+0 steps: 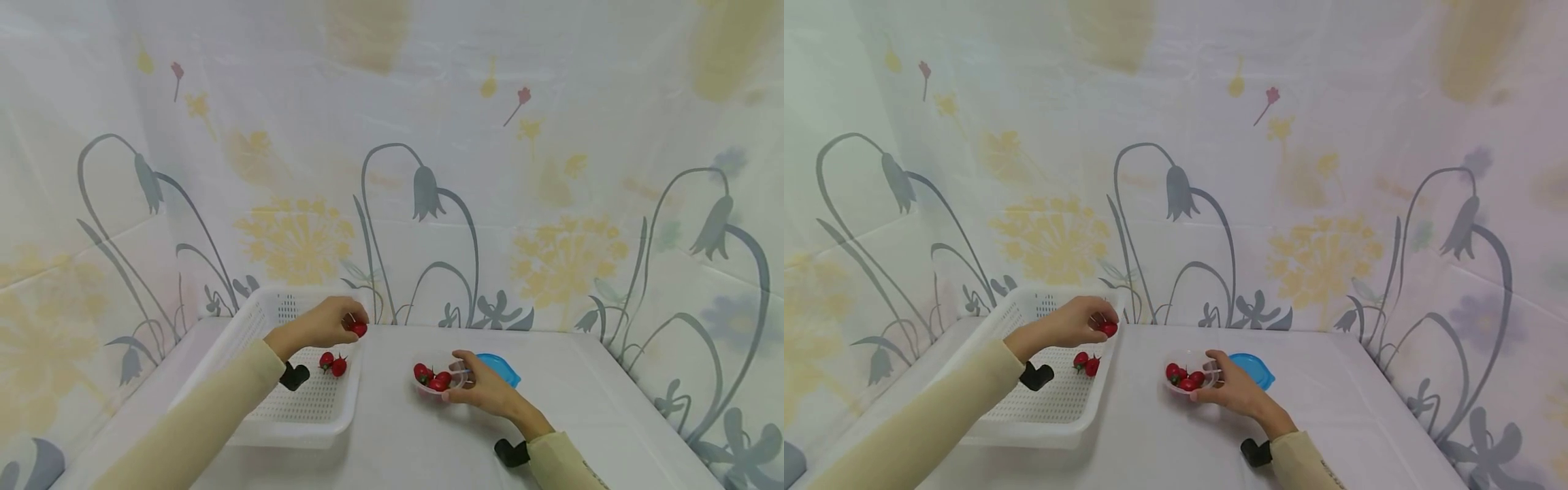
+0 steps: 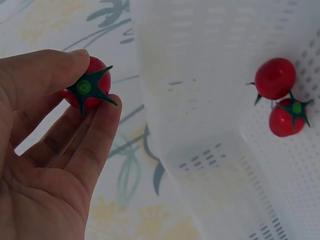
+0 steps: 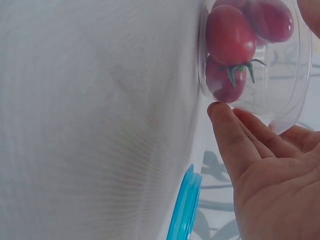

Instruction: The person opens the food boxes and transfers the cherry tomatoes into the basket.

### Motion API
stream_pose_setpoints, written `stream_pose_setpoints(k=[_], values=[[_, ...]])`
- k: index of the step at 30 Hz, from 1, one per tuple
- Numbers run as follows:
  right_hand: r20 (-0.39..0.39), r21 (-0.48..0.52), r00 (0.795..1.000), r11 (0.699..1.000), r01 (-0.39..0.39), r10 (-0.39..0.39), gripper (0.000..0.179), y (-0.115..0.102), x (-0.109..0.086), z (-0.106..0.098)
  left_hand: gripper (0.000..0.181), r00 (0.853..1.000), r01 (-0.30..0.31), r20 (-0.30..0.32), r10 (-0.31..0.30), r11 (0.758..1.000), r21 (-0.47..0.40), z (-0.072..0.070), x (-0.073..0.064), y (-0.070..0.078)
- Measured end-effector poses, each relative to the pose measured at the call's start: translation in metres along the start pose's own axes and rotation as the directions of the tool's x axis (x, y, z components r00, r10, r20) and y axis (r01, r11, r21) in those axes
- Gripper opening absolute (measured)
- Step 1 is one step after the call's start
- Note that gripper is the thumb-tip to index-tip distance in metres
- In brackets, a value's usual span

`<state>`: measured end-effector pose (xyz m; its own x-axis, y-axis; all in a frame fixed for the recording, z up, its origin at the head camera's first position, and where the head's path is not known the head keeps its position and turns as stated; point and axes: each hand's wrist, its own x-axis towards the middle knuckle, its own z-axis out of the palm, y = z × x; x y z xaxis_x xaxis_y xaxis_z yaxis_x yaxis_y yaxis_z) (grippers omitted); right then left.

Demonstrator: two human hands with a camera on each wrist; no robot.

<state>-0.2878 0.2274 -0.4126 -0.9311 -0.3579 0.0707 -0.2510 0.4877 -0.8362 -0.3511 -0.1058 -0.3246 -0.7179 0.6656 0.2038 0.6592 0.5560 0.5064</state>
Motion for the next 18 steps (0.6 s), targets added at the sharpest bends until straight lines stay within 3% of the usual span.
stream_pose_setpoints(k=[6,13,18], values=[[0.006,-0.005,1.000,1.000,0.010,-0.010,0.080,-0.007,-0.004,-0.002,0.023,0.995,0.100,0.015,-0.099,0.995,-0.022,0.002,-0.013,-0.021],[0.012,-0.021,1.000,1.000,0.013,-0.013,0.080,-0.003,-0.002,-0.002,0.022,0.981,0.192,0.025,-0.192,0.981,0.000,0.006,-0.021,-0.055],[0.003,-0.017,1.000,1.000,0.018,-0.018,0.080,-0.001,-0.001,-0.001,0.023,0.958,0.282,0.040,-0.283,0.959,0.014,0.008,-0.025,-0.071]])
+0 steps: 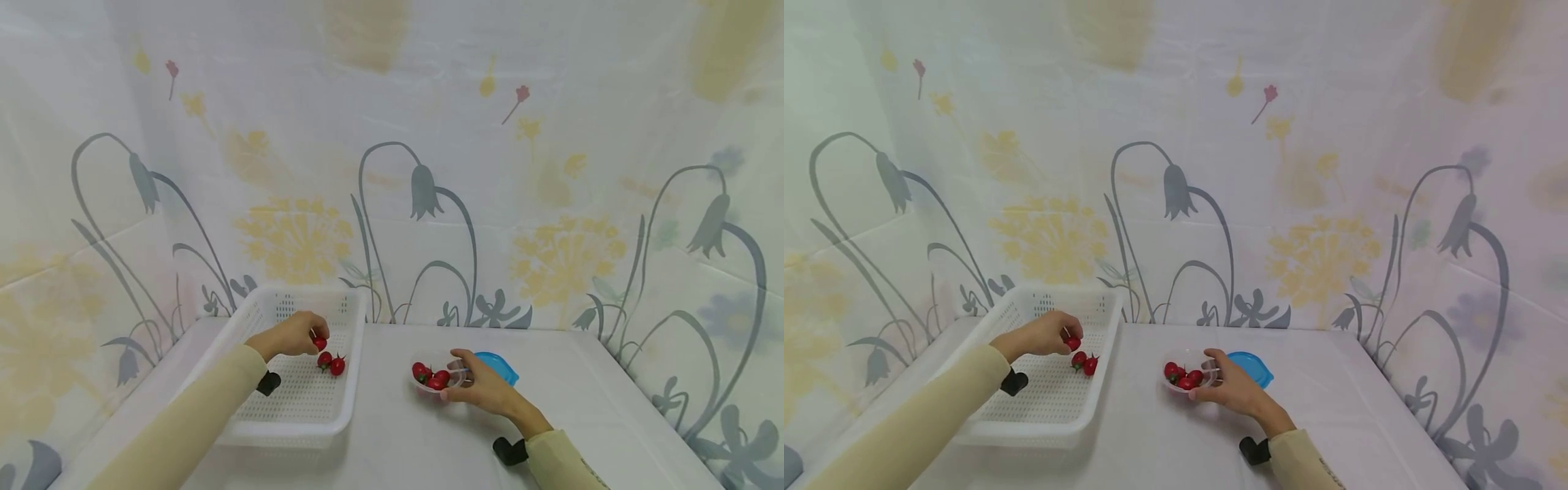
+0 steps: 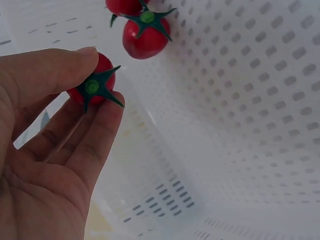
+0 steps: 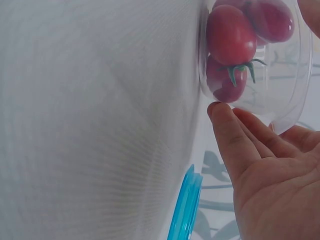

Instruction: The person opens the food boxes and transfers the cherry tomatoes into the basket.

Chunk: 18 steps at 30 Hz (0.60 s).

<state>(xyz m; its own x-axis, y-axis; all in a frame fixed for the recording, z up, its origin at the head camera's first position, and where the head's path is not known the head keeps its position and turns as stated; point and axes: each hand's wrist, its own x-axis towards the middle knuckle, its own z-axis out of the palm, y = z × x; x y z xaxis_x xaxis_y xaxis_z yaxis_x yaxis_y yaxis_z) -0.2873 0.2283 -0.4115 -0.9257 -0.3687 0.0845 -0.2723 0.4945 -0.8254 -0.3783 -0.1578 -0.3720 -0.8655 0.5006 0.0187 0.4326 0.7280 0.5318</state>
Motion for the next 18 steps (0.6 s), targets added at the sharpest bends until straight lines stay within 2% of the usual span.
stream_pose_setpoints(k=[5,12,18], values=[[-0.023,-0.010,1.000,1.000,-0.010,0.010,0.081,0.009,0.004,0.004,0.022,0.996,0.087,0.026,-0.088,0.996,0.026,0.000,-0.003,-0.004],[-0.038,-0.044,0.999,0.999,-0.020,0.018,0.083,0.032,0.014,0.006,0.021,0.993,0.116,0.026,-0.118,0.990,0.080,0.004,-0.003,-0.008],[-0.027,-0.030,0.999,0.999,-0.018,0.018,0.083,0.038,0.017,0.004,0.020,0.992,0.119,0.034,-0.123,0.987,0.108,0.006,-0.004,-0.010]])
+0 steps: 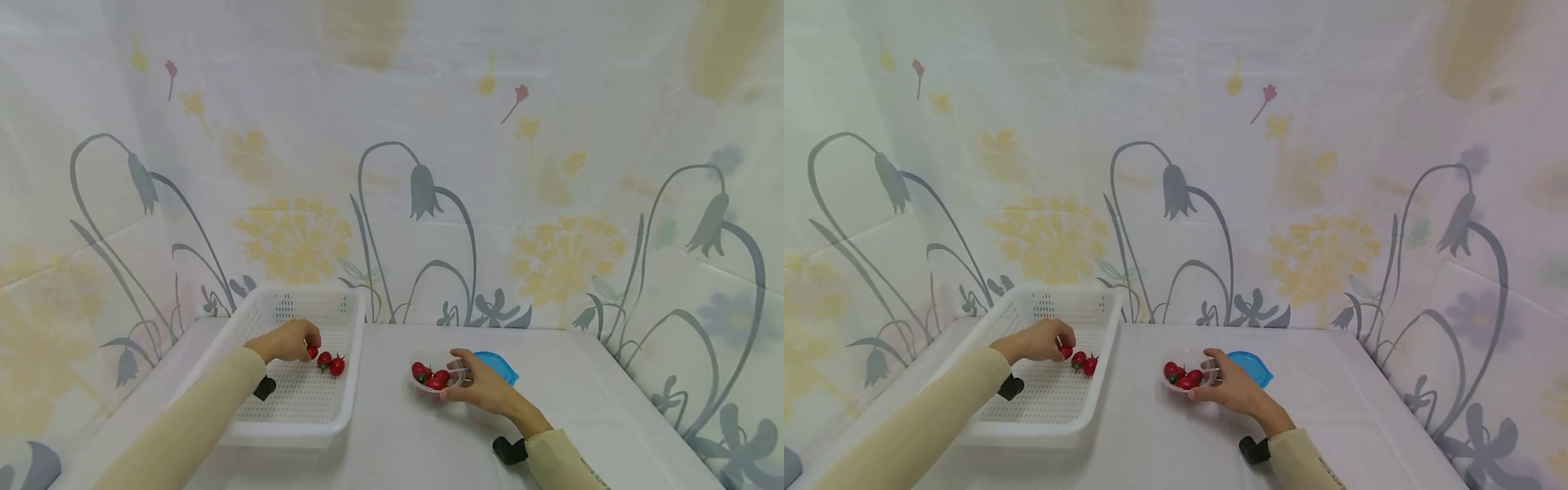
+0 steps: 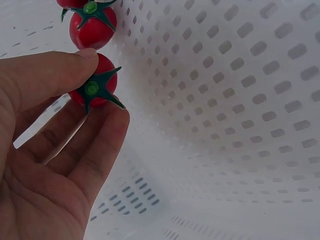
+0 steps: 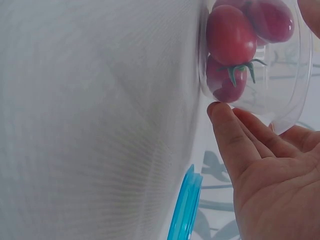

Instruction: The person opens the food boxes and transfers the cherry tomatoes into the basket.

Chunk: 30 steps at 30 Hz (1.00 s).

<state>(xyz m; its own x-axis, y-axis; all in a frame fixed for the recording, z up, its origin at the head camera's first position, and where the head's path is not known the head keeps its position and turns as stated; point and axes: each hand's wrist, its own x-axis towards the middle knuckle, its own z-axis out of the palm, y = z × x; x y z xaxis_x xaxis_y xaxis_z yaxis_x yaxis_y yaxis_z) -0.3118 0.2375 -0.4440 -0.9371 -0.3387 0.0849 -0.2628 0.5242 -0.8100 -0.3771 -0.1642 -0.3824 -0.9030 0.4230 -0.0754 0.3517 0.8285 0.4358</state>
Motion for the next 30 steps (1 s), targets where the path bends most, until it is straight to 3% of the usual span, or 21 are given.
stream_pose_setpoints(k=[12,18,23,28,30], values=[[0.005,0.021,1.000,1.000,-0.007,0.007,0.084,-0.002,-0.002,-0.002,0.023,0.999,0.035,0.000,-0.035,0.999,-0.016,0.000,0.000,0.001],[0.006,0.020,1.000,1.000,-0.006,0.006,0.085,-0.003,-0.002,-0.002,0.023,1.000,0.013,-0.017,-0.014,0.999,-0.031,-0.004,0.001,0.000],[0.017,0.023,1.000,1.000,-0.001,0.001,0.085,-0.004,-0.002,-0.003,0.021,0.996,-0.077,-0.039,0.075,0.994,-0.073,-0.013,0.003,0.009],[0.018,0.009,1.000,1.000,0.009,-0.009,0.085,-0.005,-0.003,-0.002,0.021,0.977,-0.205,-0.079,0.199,0.975,-0.081,-0.024,0.004,0.029],[0.017,0.001,1.000,1.000,0.011,-0.011,0.085,-0.004,-0.003,-0.002,0.020,0.971,-0.230,-0.079,0.224,0.969,-0.088,-0.028,0.003,0.041]])
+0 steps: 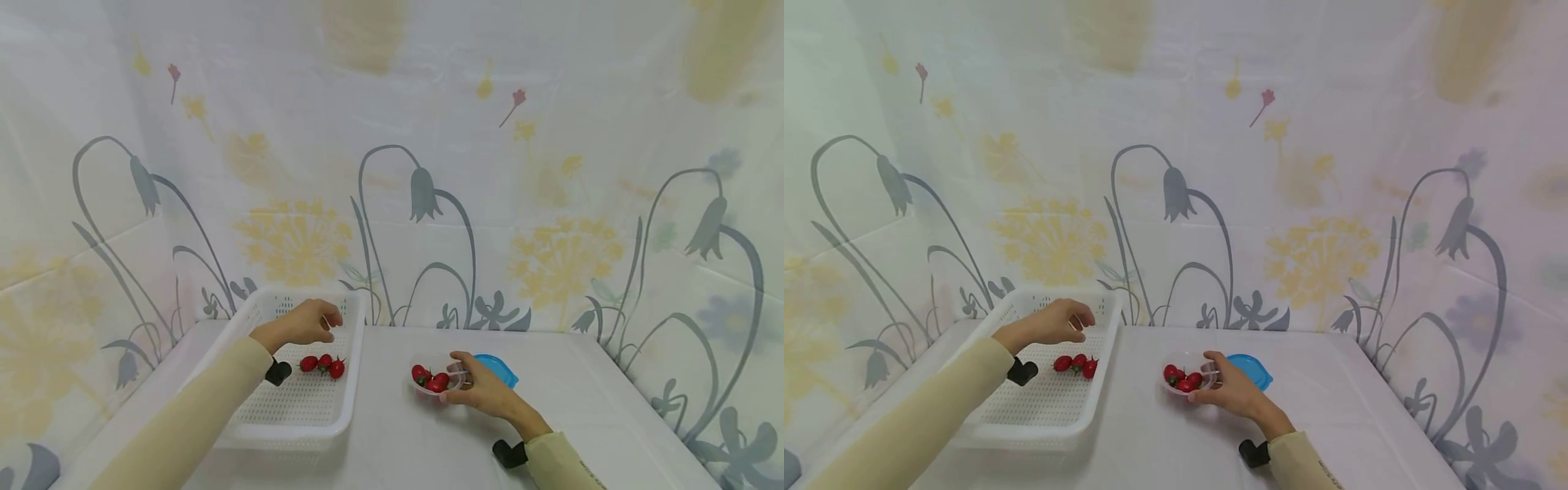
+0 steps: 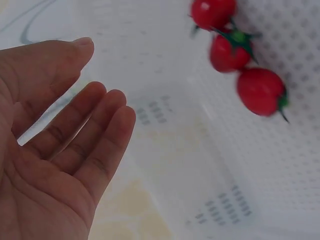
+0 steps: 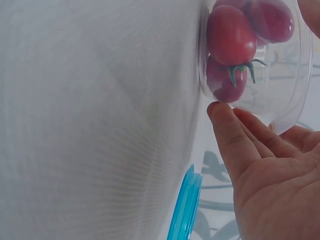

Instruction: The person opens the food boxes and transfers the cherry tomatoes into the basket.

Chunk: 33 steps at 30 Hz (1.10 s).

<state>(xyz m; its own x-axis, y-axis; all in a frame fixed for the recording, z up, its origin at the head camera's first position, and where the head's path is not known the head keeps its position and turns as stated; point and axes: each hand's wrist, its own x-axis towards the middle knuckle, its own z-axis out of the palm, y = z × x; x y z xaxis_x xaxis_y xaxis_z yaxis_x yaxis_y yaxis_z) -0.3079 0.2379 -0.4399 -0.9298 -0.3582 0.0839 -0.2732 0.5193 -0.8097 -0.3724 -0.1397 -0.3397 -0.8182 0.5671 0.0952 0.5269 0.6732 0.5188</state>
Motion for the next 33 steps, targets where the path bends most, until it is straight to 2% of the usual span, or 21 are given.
stream_pose_setpoints(k=[7,11,21,26,33], values=[[0.001,-0.020,1.000,1.000,-0.004,0.004,0.087,0.003,0.003,0.001,0.019,0.991,-0.128,0.028,0.128,0.992,0.014,0.004,0.012,0.034],[0.008,-0.015,1.000,1.000,-0.006,0.006,0.087,0.002,0.003,0.002,0.019,0.986,-0.163,0.040,0.162,0.987,0.007,0.013,0.021,0.052],[-0.002,0.030,1.000,0.999,-0.030,0.030,0.086,0.000,0.001,0.002,0.020,0.977,-0.183,0.109,0.181,0.983,0.004,0.042,0.044,0.089],[-0.001,0.019,0.999,0.999,-0.044,0.044,0.088,0.003,0.002,0.003,0.020,0.975,-0.168,0.151,0.166,0.986,0.001,0.056,0.052,0.103],[-0.004,-0.004,1.000,1.000,-0.025,0.025,0.088,0.003,0.003,0.002,0.021,0.967,-0.175,0.200,0.160,0.983,0.056,0.073,0.062,0.114]])
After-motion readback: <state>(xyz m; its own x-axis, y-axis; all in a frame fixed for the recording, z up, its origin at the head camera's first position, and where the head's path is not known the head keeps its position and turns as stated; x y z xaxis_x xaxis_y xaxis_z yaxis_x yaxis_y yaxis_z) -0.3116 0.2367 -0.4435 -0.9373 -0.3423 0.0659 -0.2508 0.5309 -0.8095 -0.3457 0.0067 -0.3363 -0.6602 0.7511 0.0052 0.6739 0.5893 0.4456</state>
